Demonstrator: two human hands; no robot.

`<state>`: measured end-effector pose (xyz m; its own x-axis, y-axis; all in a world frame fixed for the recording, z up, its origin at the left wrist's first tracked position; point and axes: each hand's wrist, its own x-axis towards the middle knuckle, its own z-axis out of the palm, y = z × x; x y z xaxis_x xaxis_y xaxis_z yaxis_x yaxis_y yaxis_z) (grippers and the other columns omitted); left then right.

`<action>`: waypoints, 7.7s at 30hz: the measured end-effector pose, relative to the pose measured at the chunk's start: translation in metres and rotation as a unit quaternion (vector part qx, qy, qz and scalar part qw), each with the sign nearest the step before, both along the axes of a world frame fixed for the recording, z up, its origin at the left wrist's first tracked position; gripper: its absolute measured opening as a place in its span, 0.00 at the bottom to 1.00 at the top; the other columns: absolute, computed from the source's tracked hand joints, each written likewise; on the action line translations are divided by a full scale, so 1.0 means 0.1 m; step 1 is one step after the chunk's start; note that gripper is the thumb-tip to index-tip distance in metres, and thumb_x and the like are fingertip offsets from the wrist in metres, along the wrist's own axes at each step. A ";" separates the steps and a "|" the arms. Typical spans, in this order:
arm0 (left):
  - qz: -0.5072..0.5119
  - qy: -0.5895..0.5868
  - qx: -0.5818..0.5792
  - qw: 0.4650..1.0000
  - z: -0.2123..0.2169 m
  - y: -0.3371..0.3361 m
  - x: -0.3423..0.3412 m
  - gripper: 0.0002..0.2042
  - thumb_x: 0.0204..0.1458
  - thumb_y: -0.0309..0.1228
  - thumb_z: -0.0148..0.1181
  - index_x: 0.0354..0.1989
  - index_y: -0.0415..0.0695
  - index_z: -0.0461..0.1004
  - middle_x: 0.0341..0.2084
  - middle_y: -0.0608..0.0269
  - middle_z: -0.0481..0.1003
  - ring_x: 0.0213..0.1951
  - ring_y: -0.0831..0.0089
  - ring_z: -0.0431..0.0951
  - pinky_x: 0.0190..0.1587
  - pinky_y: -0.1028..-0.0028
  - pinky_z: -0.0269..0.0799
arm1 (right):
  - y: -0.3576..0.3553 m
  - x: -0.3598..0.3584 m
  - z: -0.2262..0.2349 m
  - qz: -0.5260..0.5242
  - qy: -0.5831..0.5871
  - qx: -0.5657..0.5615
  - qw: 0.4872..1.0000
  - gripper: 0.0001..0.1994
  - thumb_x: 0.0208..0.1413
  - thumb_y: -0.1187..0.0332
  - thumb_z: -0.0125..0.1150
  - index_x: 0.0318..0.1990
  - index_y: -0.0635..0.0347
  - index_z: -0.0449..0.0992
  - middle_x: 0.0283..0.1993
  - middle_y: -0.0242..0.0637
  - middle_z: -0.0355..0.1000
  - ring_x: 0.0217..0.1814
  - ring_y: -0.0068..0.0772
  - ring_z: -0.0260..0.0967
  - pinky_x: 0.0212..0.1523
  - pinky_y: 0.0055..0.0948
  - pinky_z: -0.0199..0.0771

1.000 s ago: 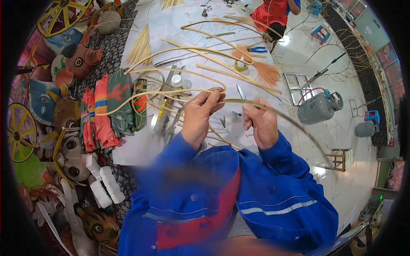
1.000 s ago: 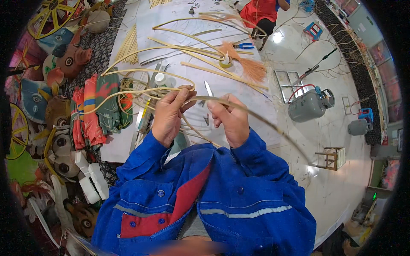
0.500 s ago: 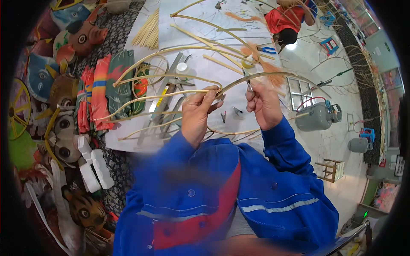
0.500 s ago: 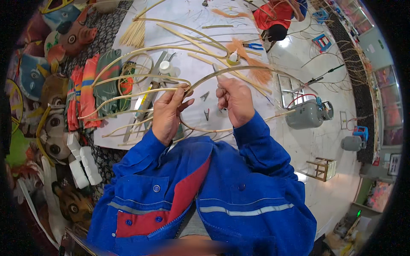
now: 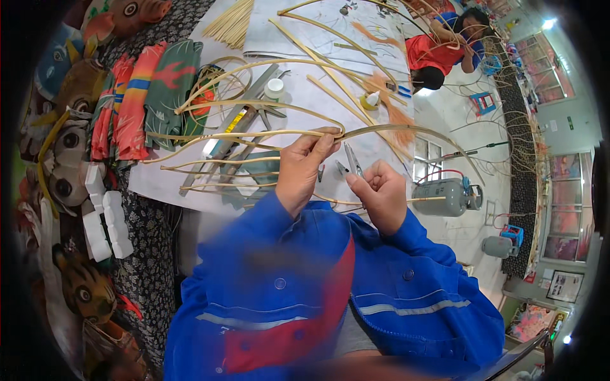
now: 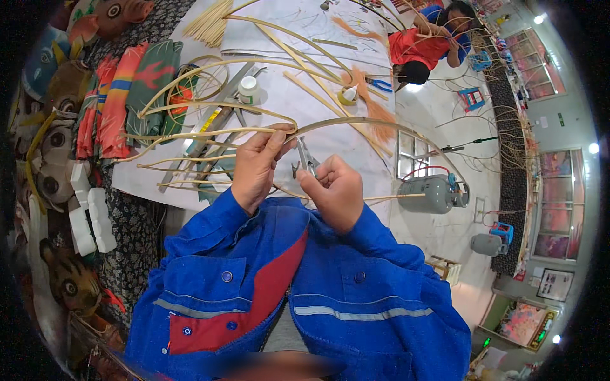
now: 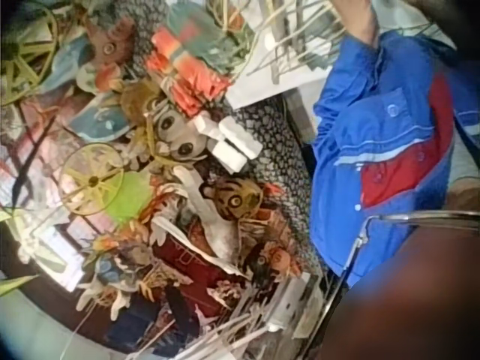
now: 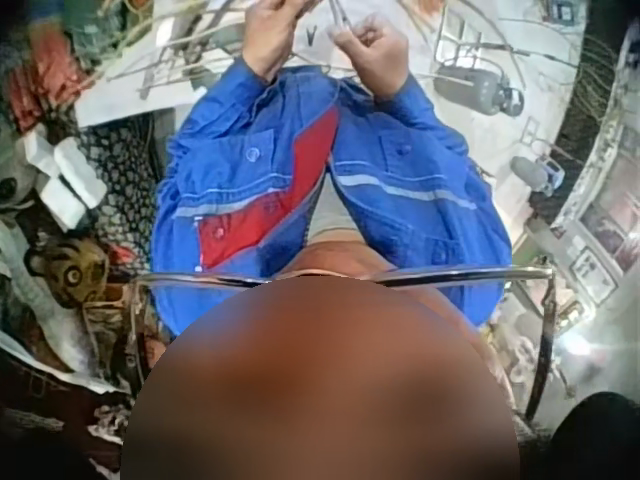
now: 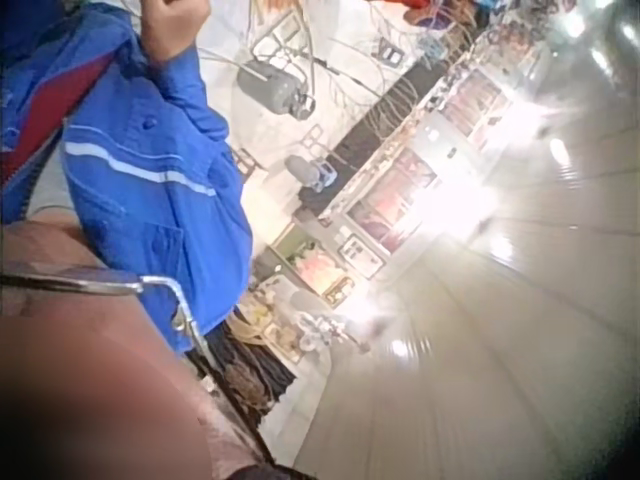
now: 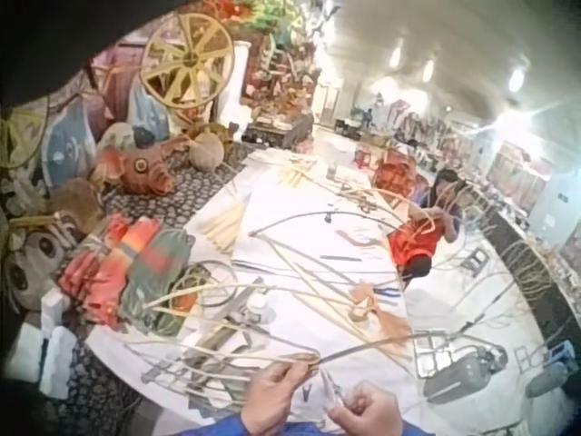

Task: Assembling a skeletal frame by joining thin flexible sticks with adhesive tape.

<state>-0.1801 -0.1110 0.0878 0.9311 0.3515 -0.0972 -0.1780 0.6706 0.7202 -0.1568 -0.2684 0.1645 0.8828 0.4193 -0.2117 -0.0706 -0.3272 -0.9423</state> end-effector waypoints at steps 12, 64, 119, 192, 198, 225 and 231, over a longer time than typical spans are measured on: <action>-0.024 -0.002 0.022 0.999 -0.08 0.02 0.05 0.15 0.64 0.33 0.58 0.52 0.35 0.75 0.48 0.56 0.78 0.50 0.72 0.77 0.57 0.70 0.72 | 0.20 -0.03 -0.12 -0.057 -0.028 -0.004 0.998 0.14 0.56 0.66 0.69 0.26 0.63 0.70 0.20 0.29 0.70 0.21 0.13 0.61 0.19 0.21 0.59; -0.027 0.035 0.045 0.998 -0.02 0.16 0.22 0.14 0.64 0.32 0.57 0.52 0.35 0.75 0.43 0.60 0.78 0.45 0.76 0.78 0.51 0.73 0.76 | -0.44 1.43 0.73 0.227 -0.151 -0.132 0.953 0.07 0.58 0.73 0.65 0.41 0.66 0.77 0.30 0.26 0.73 0.31 0.13 0.67 0.34 0.17 0.68; 0.258 0.137 0.323 0.900 1.15 0.68 0.14 0.12 0.57 0.31 0.65 0.49 0.45 0.77 0.40 0.70 0.79 0.41 0.80 0.79 0.33 0.80 0.72 | -0.72 1.22 -3.67 0.064 -0.179 -0.397 0.898 0.18 0.54 0.59 0.62 0.48 0.57 0.73 0.50 0.50 0.70 0.50 0.55 0.71 0.50 0.46 0.73; 0.017 0.024 0.363 0.931 1.22 0.33 0.10 0.09 0.59 0.27 0.62 0.46 0.40 0.77 0.36 0.68 0.78 0.34 0.83 0.75 0.35 0.81 0.70 | -0.46 1.45 1.25 0.097 -0.096 0.409 0.902 0.18 0.61 0.71 0.62 0.57 0.65 0.71 0.49 0.40 0.75 0.39 0.25 0.74 0.36 0.22 0.70; 0.027 0.010 0.357 0.934 1.20 0.31 0.08 0.11 0.59 0.28 0.62 0.48 0.40 0.77 0.37 0.66 0.80 0.35 0.82 0.77 0.36 0.81 0.70 | -0.53 1.57 1.05 0.132 -0.183 0.338 0.914 0.12 0.57 0.68 0.68 0.44 0.68 0.78 0.37 0.37 0.77 0.38 0.23 0.73 0.39 0.24 0.73; -0.029 -0.159 0.000 0.987 0.90 -0.40 0.92 0.21 0.58 0.29 0.62 0.59 0.42 0.67 0.41 0.70 0.77 0.38 0.78 0.75 0.36 0.78 0.73 | -0.24 1.56 0.82 0.226 -0.154 0.289 0.917 0.12 0.61 0.67 0.63 0.46 0.67 0.78 0.39 0.33 0.78 0.42 0.20 0.74 0.45 0.23 0.74; -0.030 -0.239 -0.068 0.968 1.05 -0.46 1.03 0.16 0.59 0.33 0.63 0.53 0.44 0.71 0.38 0.72 0.77 0.26 0.86 0.70 0.32 0.84 0.70 | -0.23 1.46 1.02 0.218 -0.203 0.214 0.930 0.12 0.58 0.68 0.63 0.43 0.70 0.79 0.36 0.36 0.79 0.39 0.23 0.75 0.41 0.24 0.75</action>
